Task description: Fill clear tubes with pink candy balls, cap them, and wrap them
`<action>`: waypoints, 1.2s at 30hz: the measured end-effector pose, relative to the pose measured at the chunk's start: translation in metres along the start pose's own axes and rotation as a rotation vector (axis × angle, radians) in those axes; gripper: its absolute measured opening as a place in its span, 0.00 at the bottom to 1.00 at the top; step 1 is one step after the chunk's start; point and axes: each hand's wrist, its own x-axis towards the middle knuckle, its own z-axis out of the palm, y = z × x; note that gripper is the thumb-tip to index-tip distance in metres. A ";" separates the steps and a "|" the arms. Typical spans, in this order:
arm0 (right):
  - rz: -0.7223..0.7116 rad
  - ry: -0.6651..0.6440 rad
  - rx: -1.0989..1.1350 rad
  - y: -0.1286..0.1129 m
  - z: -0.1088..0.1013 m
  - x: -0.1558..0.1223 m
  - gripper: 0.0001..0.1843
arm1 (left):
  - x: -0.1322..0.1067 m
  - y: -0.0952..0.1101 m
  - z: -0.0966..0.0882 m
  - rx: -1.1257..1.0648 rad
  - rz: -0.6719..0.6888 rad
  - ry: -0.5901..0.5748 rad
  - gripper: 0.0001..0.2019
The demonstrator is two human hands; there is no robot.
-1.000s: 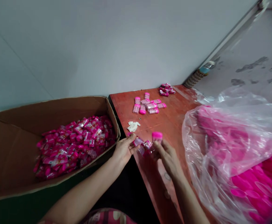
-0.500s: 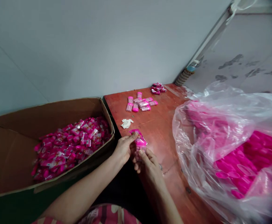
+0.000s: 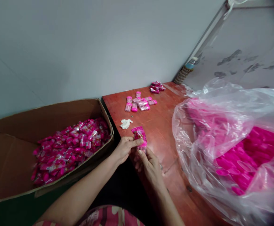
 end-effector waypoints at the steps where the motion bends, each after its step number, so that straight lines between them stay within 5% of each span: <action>1: 0.029 -0.046 0.082 -0.001 0.000 0.001 0.15 | 0.001 0.001 -0.002 0.037 0.000 -0.009 0.15; 3: 0.067 -0.094 0.179 -0.003 0.000 0.002 0.16 | 0.002 0.002 -0.005 0.119 0.027 0.009 0.15; 8: -0.023 0.109 -0.048 -0.005 0.002 0.002 0.13 | 0.004 -0.001 -0.004 0.131 0.073 0.076 0.14; 14: 0.073 -0.104 0.235 -0.007 0.004 0.005 0.17 | 0.000 0.005 -0.002 0.028 -0.034 -0.060 0.13; 20: -0.020 0.117 -0.068 -0.004 0.003 0.006 0.13 | -0.003 0.001 0.000 0.069 0.003 -0.014 0.13; 26: 0.073 -0.118 0.289 -0.002 0.005 0.003 0.14 | -0.008 -0.003 -0.002 -0.043 -0.074 -0.058 0.15; 30: 0.051 -0.065 0.364 -0.003 0.002 -0.002 0.14 | -0.007 -0.001 -0.002 -0.099 0.000 0.100 0.13; 36: 0.056 0.040 0.451 0.004 -0.002 -0.001 0.12 | -0.011 0.001 0.001 -0.095 0.012 0.086 0.12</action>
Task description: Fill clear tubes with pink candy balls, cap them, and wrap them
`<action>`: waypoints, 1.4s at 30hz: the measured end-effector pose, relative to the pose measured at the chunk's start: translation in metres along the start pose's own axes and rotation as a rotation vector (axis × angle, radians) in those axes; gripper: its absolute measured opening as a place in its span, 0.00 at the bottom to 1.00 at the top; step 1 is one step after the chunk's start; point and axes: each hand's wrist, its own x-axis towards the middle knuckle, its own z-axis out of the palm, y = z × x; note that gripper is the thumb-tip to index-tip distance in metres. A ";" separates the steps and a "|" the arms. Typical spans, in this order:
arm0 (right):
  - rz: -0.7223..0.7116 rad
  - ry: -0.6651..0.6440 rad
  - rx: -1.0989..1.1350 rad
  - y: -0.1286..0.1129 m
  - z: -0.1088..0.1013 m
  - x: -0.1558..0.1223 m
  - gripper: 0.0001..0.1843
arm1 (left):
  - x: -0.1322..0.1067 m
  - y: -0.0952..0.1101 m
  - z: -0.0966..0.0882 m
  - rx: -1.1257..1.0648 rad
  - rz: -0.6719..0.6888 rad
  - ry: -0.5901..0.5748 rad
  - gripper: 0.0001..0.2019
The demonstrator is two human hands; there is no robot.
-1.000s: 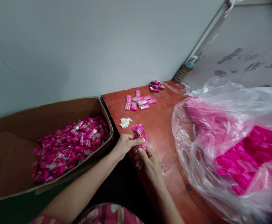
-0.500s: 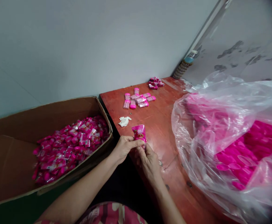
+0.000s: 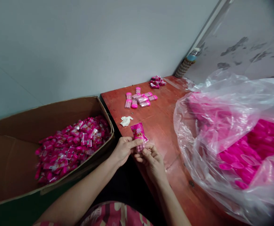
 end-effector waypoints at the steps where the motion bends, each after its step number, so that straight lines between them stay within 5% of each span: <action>1: -0.010 0.011 -0.002 0.000 0.002 0.000 0.12 | -0.001 0.001 0.001 0.003 -0.001 0.001 0.12; 8: -0.127 0.119 -0.160 -0.006 0.018 -0.010 0.12 | -0.006 0.006 0.004 -0.156 0.047 0.083 0.13; 15: -0.093 0.113 0.043 0.003 0.014 -0.003 0.11 | -0.011 -0.010 0.007 -0.147 -0.064 -0.045 0.12; 20: -0.077 0.061 -0.031 -0.002 0.019 0.007 0.12 | -0.017 -0.004 0.000 -0.185 -0.030 -0.090 0.10; 25: -0.124 0.115 -0.140 -0.019 0.011 0.009 0.13 | -0.018 0.019 -0.025 -0.290 0.262 0.159 0.16; 27: -0.140 0.165 -0.187 -0.025 0.001 0.010 0.12 | -0.011 0.019 -0.034 -0.121 0.344 0.222 0.21; 29: -0.139 0.192 -0.239 -0.026 -0.009 0.011 0.12 | 0.000 0.012 -0.037 0.268 0.425 0.224 0.21; 32: -0.124 0.186 -0.300 -0.023 -0.019 0.012 0.12 | 0.022 -0.006 -0.035 0.943 0.596 0.123 0.17; 35: -0.109 0.160 -0.341 -0.019 -0.023 0.011 0.11 | 0.038 -0.022 -0.031 1.362 0.707 0.066 0.14; 42: -0.128 0.192 -0.420 -0.016 -0.026 0.017 0.12 | 0.048 -0.036 -0.034 1.423 0.798 0.160 0.10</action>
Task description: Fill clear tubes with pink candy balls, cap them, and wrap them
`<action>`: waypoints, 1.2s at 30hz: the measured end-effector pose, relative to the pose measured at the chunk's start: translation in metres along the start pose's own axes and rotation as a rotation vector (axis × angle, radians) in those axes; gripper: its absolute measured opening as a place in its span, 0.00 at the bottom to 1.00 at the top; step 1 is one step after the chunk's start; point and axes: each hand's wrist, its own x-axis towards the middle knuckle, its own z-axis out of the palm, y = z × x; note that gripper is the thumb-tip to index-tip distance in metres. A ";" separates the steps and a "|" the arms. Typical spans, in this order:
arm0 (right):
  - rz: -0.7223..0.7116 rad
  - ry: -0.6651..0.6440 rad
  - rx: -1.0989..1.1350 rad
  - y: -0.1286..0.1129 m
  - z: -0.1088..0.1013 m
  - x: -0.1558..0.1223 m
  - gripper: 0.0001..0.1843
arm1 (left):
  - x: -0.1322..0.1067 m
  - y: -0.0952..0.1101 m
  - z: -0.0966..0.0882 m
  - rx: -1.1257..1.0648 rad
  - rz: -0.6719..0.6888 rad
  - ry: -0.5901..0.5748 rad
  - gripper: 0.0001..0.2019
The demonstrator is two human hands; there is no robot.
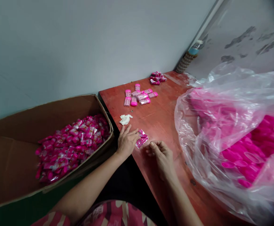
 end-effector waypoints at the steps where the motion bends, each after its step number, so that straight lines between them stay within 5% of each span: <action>1: -0.014 0.025 0.002 0.001 0.002 0.003 0.12 | -0.001 0.001 0.001 -0.031 -0.008 0.022 0.10; 9: -0.045 0.023 0.190 -0.009 0.022 0.028 0.21 | -0.005 0.028 -0.019 -0.524 -0.188 0.117 0.13; 17: 0.029 -0.238 -0.067 -0.031 0.014 0.035 0.22 | 0.000 0.026 -0.041 -1.160 -0.697 -0.332 0.14; 21: -0.049 -0.296 -0.341 -0.047 0.016 0.070 0.17 | -0.001 0.022 -0.042 -1.139 -0.796 -0.225 0.14; 25: -0.204 0.037 -0.914 -0.072 0.033 0.141 0.22 | -0.003 0.018 -0.043 -1.177 -0.907 -0.125 0.13; 29: -0.191 0.182 -1.074 -0.085 0.067 0.213 0.31 | -0.003 0.014 -0.043 -1.235 -1.006 -0.063 0.12; 33: -0.189 0.157 -1.142 -0.079 0.088 0.252 0.32 | 0.002 0.010 -0.047 -1.308 -1.059 0.019 0.12; 36: -0.248 0.024 -1.181 -0.064 0.078 0.252 0.27 | 0.007 0.008 -0.051 -1.382 -1.091 0.092 0.11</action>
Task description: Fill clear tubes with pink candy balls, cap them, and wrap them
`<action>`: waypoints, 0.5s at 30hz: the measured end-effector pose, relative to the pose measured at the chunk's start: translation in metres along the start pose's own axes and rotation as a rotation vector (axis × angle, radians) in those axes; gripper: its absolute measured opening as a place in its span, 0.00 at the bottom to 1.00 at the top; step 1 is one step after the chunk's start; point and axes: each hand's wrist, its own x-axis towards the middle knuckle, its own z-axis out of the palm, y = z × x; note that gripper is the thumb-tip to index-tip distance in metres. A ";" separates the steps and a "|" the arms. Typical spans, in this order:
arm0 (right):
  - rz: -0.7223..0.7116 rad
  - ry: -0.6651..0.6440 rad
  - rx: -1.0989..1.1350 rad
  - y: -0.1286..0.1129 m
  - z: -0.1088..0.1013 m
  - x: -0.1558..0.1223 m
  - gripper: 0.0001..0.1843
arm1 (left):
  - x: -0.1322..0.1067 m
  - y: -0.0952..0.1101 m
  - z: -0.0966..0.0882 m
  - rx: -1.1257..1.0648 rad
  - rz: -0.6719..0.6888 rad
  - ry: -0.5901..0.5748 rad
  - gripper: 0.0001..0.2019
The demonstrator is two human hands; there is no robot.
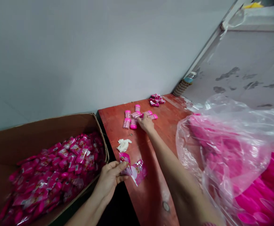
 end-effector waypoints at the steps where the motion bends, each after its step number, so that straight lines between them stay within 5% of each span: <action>1: -0.045 -0.025 -0.008 0.009 0.001 -0.008 0.25 | 0.001 0.002 0.001 -0.032 -0.008 0.006 0.10; 8: -0.415 -0.145 0.036 0.080 -0.017 -0.094 0.31 | 0.008 0.005 0.004 -0.177 -0.042 -0.030 0.03; 13: -0.110 0.233 0.209 0.091 -0.049 -0.138 0.25 | 0.008 0.002 0.004 -0.261 -0.020 0.000 0.02; 15: -0.008 0.250 0.157 0.081 -0.055 -0.153 0.23 | 0.007 0.002 0.004 -0.285 -0.007 0.022 0.02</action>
